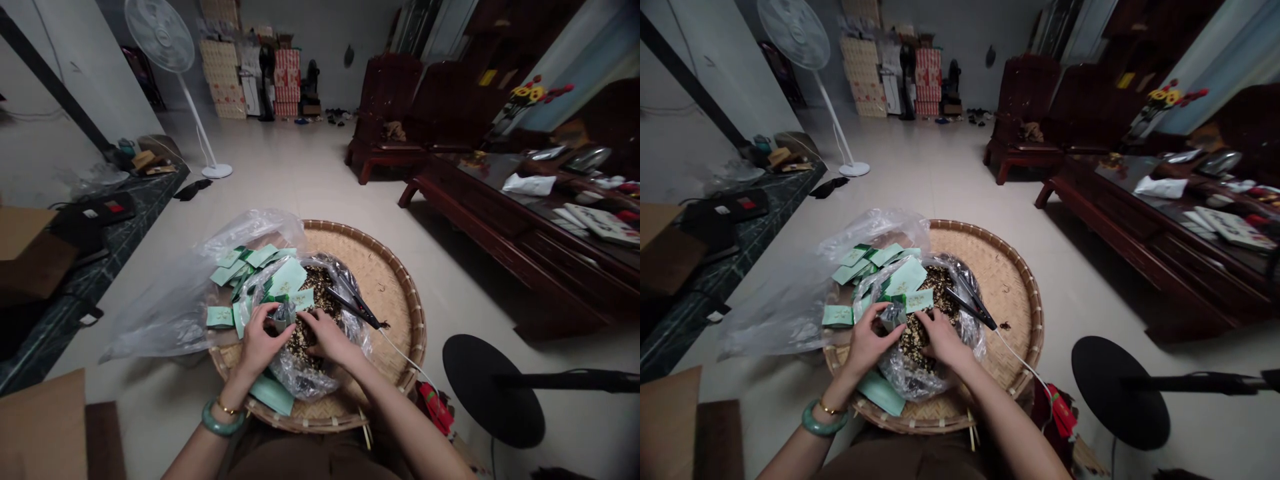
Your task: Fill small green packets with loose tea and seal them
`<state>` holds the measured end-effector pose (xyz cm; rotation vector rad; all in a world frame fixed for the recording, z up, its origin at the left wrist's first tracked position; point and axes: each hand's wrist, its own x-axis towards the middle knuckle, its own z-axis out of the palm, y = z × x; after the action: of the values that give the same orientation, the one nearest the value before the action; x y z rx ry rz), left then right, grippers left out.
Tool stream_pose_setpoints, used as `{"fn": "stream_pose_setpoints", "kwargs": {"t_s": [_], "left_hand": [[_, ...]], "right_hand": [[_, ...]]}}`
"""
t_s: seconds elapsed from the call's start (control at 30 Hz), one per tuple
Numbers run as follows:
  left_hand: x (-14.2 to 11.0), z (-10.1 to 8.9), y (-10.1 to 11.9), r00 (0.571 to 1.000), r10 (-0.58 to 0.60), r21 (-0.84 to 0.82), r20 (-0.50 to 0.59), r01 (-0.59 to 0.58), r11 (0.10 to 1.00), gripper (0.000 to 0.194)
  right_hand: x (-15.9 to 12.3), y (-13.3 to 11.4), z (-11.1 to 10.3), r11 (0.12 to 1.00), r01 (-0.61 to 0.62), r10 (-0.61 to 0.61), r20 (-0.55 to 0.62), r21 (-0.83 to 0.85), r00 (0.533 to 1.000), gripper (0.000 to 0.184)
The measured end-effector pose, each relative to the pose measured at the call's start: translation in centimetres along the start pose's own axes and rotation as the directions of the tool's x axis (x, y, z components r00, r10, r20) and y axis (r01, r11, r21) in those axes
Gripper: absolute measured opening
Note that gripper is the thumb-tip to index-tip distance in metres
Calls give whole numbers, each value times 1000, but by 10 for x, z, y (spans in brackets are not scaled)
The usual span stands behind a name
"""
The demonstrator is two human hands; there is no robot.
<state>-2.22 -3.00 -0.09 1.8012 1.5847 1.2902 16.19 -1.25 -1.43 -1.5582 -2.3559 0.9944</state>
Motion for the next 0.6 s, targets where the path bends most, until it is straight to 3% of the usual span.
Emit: {"fn": "stream_pose_setpoints", "kwargs": {"t_s": [0.13, 0.23, 0.33, 0.4, 0.47, 0.53, 0.6], "left_hand": [[0, 1, 0, 1000, -3, -2, 6, 3, 1000, 35], [0, 1, 0, 1000, -7, -5, -1, 7, 1000, 36], [1, 1, 1, 1000, 1, -7, -3, -1, 1000, 35], [1, 2, 2, 1000, 10, -8, 1, -10, 1000, 34], [2, 4, 4, 1000, 19, -2, 0, -19, 1000, 34], [2, 5, 6, 1000, 32, 10, -1, -32, 999, 32], [2, 6, 8, 999, 48, 23, 4, -48, 999, 32]], "right_hand": [[4, -1, 5, 985, 121, -112, -77, 125, 991, 61], [10, 2, 2, 943, 132, -78, -183, 304, 980, 41], [12, 7, -6, 800, 138, 16, -250, 584, 968, 31], [10, 11, -10, 592, 69, 117, -169, 803, 979, 34], [6, 13, -12, 259, -45, 190, -5, 965, 982, 39], [3, 14, -13, -29, -105, 192, 108, 994, 975, 36], [1, 14, -15, -153, -92, 182, 120, 984, 976, 29]]}}
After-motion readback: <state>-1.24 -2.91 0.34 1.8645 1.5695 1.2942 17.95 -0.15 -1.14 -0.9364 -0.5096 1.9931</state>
